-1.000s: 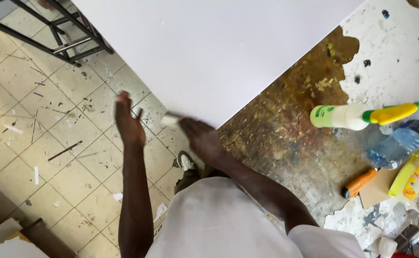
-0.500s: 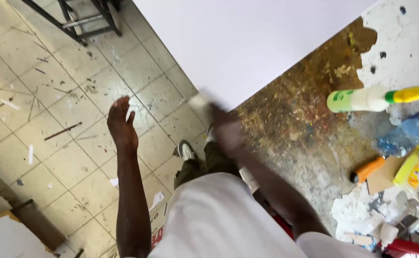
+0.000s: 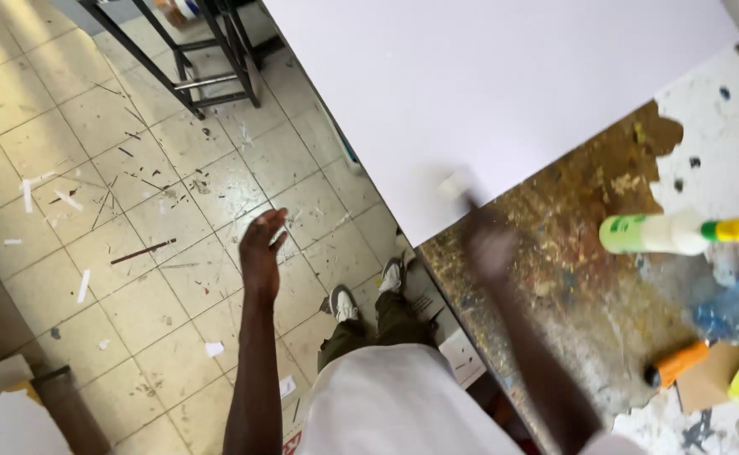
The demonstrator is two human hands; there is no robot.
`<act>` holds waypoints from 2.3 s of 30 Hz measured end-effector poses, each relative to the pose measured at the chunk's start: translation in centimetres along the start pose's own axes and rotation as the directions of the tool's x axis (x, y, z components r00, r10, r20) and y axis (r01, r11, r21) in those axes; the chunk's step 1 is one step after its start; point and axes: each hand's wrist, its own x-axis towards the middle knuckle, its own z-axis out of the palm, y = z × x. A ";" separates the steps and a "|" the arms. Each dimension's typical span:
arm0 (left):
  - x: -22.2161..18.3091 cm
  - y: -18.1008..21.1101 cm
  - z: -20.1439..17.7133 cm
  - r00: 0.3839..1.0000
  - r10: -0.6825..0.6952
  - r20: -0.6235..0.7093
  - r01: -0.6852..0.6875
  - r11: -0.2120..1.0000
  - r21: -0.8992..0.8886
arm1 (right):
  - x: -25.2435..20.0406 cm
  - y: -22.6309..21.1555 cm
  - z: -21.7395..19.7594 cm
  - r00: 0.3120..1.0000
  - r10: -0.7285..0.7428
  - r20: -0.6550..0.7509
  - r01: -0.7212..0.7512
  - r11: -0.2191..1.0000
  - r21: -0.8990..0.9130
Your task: Cleaning a large white board using a spray bottle and a squeegee to prepare it for repair or application.
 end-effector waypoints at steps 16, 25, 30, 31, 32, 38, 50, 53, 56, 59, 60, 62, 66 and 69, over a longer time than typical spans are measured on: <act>3.8 0.6 12.0 0.976 -0.018 0.219 -0.016 0.988 0.157 | 26.6 27.5 -1.3 0.943 0.330 0.040 -0.326 0.894 0.308; 13.3 -2.0 9.5 0.981 0.184 0.055 -0.186 0.982 0.031 | 16.3 -12.2 -15.4 0.949 -0.288 -0.129 0.274 0.550 0.789; 14.8 1.6 10.0 0.964 0.263 0.042 -0.266 0.939 0.218 | 25.5 0.9 7.7 0.991 0.065 0.121 -0.128 0.749 0.650; 14.4 1.1 10.1 0.968 0.244 0.059 -0.251 0.940 0.230 | 26.6 8.7 7.9 0.986 0.078 0.145 -0.154 0.749 0.644; 14.0 0.7 10.1 0.973 0.225 0.050 -0.230 0.949 0.218 | 28.8 16.5 7.6 0.925 0.366 0.100 -0.367 0.799 0.476; 12.5 0.8 15.2 0.979 0.201 0.039 -0.204 0.962 0.184 | 35.6 26.4 14.7 0.810 0.582 0.074 -0.574 0.759 0.306; 14.2 6.9 17.8 0.907 0.231 0.351 -0.349 0.879 0.324 | 23.5 -5.2 -15.1 0.988 -0.148 -0.039 0.108 0.491 0.865; 15.5 6.5 21.2 0.844 0.180 0.506 -0.367 0.880 0.300 | 27.7 6.0 -11.2 0.960 0.242 0.144 -0.268 0.630 0.729; 17.6 2.8 23.7 0.740 0.170 0.651 -0.515 0.766 0.385 | 29.9 17.9 -3.7 0.805 0.509 0.303 -0.592 0.659 0.465; 17.9 3.9 26.9 0.633 0.103 0.767 -0.654 0.601 0.459 | 32.8 28.0 3.4 0.642 0.666 0.380 -0.766 0.580 0.276; 17.1 5.0 28.0 0.620 0.018 0.784 -0.659 0.555 0.508 | 33.8 31.1 5.7 0.598 0.703 0.384 -0.799 0.558 0.222; 20.0 4.0 29.7 0.609 0.177 0.773 -0.727 0.515 0.455 | 37.9 27.3 8.2 0.650 0.664 0.369 -0.760 0.579 0.295; 24.6 5.1 34.3 0.419 0.532 0.736 -0.898 0.362 0.250 | 40.2 2.2 22.5 0.989 0.081 0.126 -0.149 0.583 0.798; 22.8 11.3 38.6 0.464 0.412 0.784 -0.852 0.449 0.268 | 33.4 -16.2 4.3 0.899 -0.408 -0.162 0.364 0.488 0.793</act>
